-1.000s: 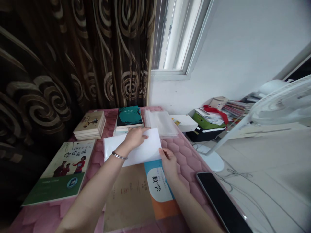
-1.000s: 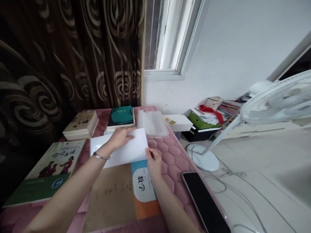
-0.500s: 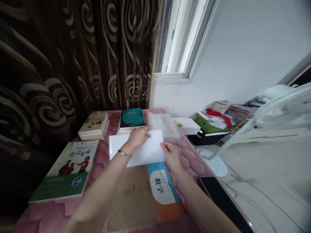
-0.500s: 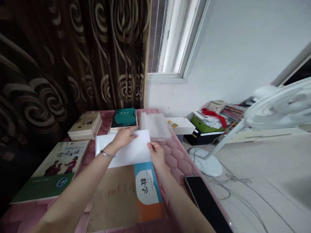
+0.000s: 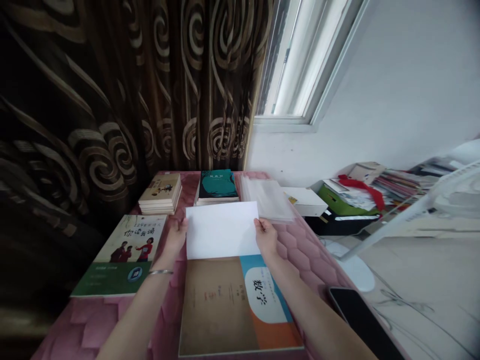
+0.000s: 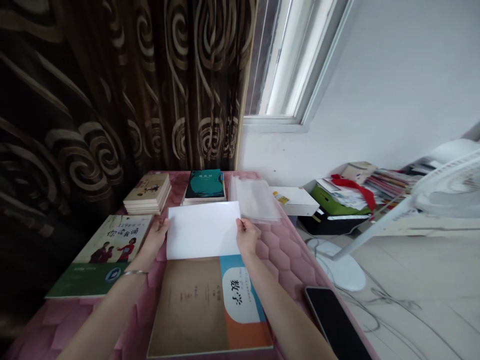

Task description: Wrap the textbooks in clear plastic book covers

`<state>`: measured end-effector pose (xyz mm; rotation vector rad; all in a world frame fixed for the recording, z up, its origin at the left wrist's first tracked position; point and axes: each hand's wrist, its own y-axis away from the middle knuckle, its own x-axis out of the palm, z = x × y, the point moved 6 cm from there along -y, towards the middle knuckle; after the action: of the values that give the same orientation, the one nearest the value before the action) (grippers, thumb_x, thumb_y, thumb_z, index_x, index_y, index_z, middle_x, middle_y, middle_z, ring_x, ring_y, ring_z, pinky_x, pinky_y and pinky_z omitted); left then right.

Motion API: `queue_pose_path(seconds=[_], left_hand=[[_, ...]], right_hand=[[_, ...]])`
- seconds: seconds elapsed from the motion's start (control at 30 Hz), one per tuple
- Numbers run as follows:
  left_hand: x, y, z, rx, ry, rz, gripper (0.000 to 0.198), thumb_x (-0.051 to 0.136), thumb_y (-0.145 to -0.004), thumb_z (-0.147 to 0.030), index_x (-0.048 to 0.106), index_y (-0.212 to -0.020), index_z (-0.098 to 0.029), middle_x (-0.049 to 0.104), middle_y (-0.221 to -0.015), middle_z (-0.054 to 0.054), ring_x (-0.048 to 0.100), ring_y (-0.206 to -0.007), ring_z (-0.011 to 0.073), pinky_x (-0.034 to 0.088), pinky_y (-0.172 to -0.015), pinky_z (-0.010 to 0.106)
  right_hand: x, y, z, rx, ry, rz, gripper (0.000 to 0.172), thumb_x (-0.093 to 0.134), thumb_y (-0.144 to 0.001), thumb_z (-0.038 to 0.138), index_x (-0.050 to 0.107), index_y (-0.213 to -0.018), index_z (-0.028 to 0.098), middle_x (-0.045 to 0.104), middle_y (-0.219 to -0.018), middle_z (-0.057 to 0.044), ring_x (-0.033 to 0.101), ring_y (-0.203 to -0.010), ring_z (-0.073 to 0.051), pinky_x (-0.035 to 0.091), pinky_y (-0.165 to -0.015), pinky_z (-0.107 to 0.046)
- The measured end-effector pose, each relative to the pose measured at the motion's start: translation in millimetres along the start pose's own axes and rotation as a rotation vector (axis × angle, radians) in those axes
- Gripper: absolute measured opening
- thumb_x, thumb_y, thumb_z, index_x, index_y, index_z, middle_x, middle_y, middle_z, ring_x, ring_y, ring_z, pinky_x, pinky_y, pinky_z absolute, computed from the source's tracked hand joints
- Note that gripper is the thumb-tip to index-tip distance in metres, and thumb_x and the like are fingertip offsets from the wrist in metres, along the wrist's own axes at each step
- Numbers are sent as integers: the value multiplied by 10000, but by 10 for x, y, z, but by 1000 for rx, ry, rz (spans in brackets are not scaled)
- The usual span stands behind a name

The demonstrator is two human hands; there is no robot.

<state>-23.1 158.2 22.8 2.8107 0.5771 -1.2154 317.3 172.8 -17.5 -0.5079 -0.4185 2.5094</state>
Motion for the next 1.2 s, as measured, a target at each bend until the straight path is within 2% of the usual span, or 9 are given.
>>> queue_pose_path(seconds=[0.13, 0.3, 0.5, 0.73, 0.9, 1.0, 1.07, 1.13, 1.2], left_hand=[[185, 211, 61, -27, -23, 38, 253, 442, -948, -305, 623, -1026, -147, 729, -1032, 122, 693, -973, 200, 514, -806, 268], [297, 349, 15, -93, -123, 3, 270, 420, -956, -315, 580, -1084, -139, 711, -1059, 174, 695, -976, 257, 518, -768, 313], [315, 375, -27, -142, -238, -30, 354, 406, -954, -300, 493, -1204, -65, 714, -937, 231, 711, -896, 314, 521, -715, 373], [271, 507, -68, -89, -395, -18, 416, 388, -963, -366, 467, -1239, -65, 721, -880, 201, 721, -845, 297, 525, -676, 342], [390, 472, -60, -52, -530, 42, 401, 362, -962, -293, 510, -1229, -33, 708, -871, 216, 715, -815, 302, 532, -648, 351], [400, 461, -103, -35, -557, 36, 396, 330, -958, -225, 532, -1234, -26, 683, -956, 243, 705, -835, 310, 533, -665, 371], [377, 495, -196, 27, -618, -12, 410, 298, -944, -156, 544, -1252, -43, 639, -1097, 268, 684, -912, 319, 526, -744, 415], [406, 576, -343, 186, -663, -30, 444, 273, -930, -111, 556, -1271, -85, 572, -1263, 250, 635, -1049, 317, 485, -880, 460], [526, 704, -484, 398, -640, 49, 450, 277, -943, -140, 560, -1292, -148, 505, -1398, 175, 538, -1216, 295, 400, -1025, 467]], right_hand=[[15, -8, -60, 1, 63, -16, 523, 409, -800, 641, 639, -771, 172, 693, -737, -106, 588, -690, -229, 450, -706, -349], [32, -24, -75, 6, 191, -6, 496, 402, -829, 599, 645, -762, 172, 700, -749, -140, 607, -718, -264, 421, -690, -356], [85, -43, -91, 40, 344, 45, 387, 455, -857, 486, 612, -663, 191, 682, -685, -162, 614, -696, -290, 379, -646, -358], [147, -35, -159, 85, 429, 106, 246, 483, -850, 326, 620, -695, 193, 688, -719, -156, 628, -704, -307, 378, -636, -368], [172, -42, -204, 110, 480, 149, 185, 515, -833, 252, 648, -722, 186, 681, -690, -140, 638, -705, -300, 381, -636, -364], [184, -43, -224, 129, 512, 167, 170, 524, -837, 236, 666, -768, 172, 686, -708, -148, 647, -705, -294, 389, -641, -367], [194, -45, -235, 142, 534, 186, 165, 529, -836, 238, 674, -795, 169, 695, -742, -159, 656, -720, -294, 399, -638, -364], [200, -47, -241, 151, 548, 206, 166, 540, -829, 247, 679, -804, 162, 702, -759, -169, 665, -737, -301, 409, -634, -361], [194, -45, -239, 159, 554, 220, 175, 554, -819, 261, 682, -788, 146, 703, -746, -181, 673, -744, -314, 417, -630, -363]])
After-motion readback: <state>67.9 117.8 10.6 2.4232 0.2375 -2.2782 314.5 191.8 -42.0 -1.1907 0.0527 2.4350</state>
